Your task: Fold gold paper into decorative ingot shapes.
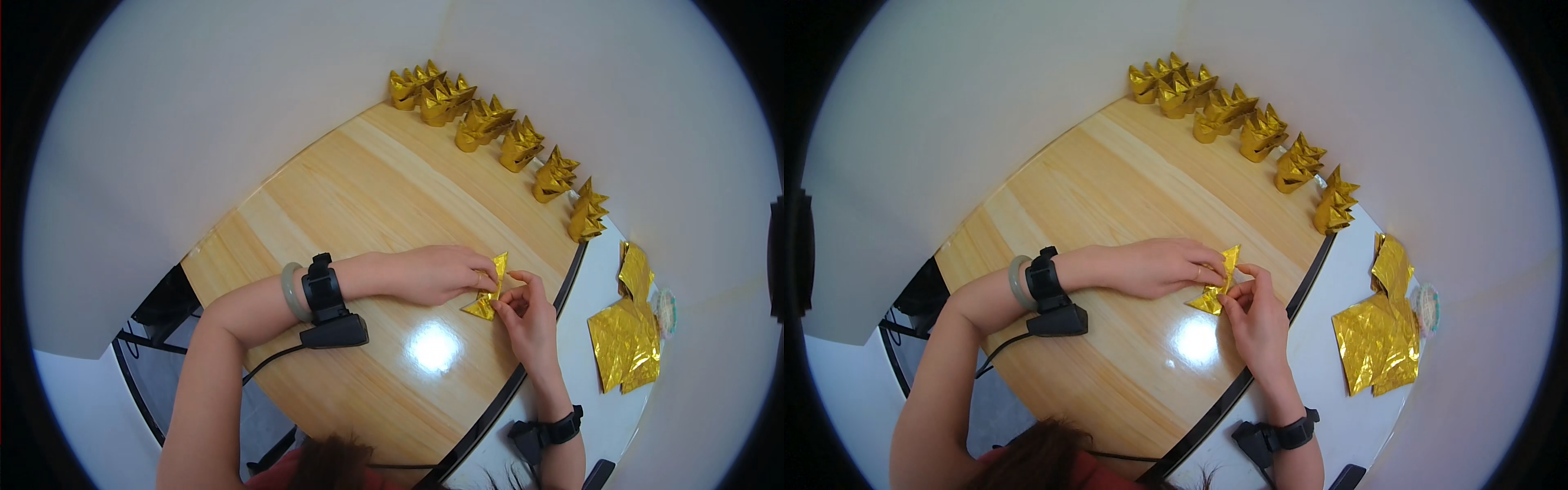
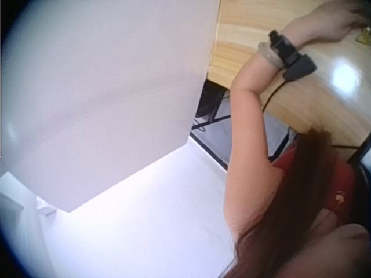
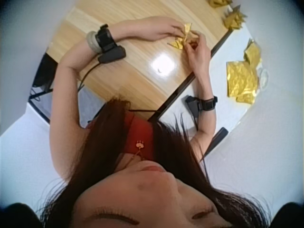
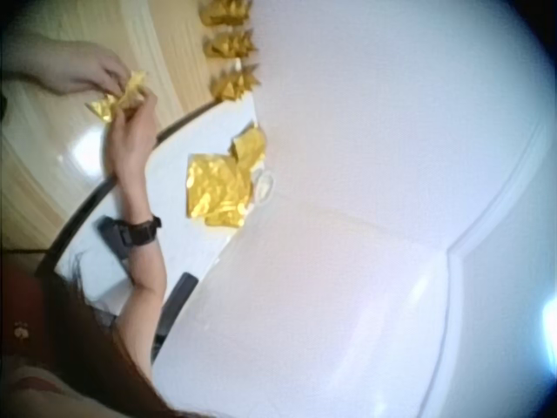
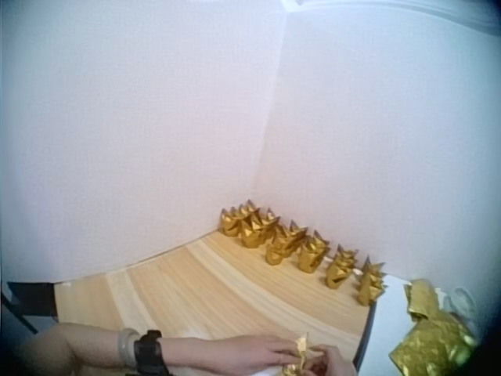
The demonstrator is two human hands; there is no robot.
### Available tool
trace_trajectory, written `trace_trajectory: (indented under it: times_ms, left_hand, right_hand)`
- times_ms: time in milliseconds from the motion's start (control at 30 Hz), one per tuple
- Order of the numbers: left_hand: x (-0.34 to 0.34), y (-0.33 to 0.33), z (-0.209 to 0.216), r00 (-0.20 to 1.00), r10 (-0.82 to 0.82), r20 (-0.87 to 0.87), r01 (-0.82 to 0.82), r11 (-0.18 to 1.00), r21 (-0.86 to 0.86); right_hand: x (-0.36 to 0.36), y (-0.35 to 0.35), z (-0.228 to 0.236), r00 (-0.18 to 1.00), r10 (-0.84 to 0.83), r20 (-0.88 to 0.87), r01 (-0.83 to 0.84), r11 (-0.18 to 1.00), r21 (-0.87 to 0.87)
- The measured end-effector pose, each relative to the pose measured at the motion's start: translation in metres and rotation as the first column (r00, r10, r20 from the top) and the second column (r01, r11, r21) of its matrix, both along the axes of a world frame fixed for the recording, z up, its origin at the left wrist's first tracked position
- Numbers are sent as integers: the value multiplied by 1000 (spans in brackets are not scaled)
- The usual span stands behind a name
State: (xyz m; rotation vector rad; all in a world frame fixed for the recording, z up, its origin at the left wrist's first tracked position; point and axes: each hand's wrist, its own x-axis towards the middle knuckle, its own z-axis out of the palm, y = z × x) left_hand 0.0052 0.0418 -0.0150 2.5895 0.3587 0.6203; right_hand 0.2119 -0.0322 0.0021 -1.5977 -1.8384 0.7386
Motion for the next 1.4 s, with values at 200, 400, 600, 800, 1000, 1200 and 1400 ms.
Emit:
trace_trajectory:
  times_ms: [200,400,600,800,1000,1200,1400]
  left_hand:
    - [1,-7,13,995,96,-28,-97,995,-12]
    - [-2,-8,19,990,121,-70,-121,993,4]
    - [-3,-5,11,991,127,-35,-126,992,17]
    - [-3,-4,9,994,86,-73,-82,995,56]
    - [-3,-6,11,997,45,-57,-43,999,33]
    - [-2,-3,6,1000,19,-7,-19,999,30]
    - [-2,-3,8,1000,7,5,-7,1000,-12]
  right_hand:
    - [-1,-2,5,1000,3,18,-3,1000,-7]
    - [0,-3,4,998,34,-52,-35,999,-32]
    - [0,-3,2,998,52,-20,-53,997,-53]
    - [-6,-7,-3,999,18,48,-18,1000,11]
    - [-10,-10,-2,993,-5,117,0,999,43]
    - [-19,-12,7,973,19,231,-38,996,75]
    - [-9,-20,3,922,84,378,-156,974,165]
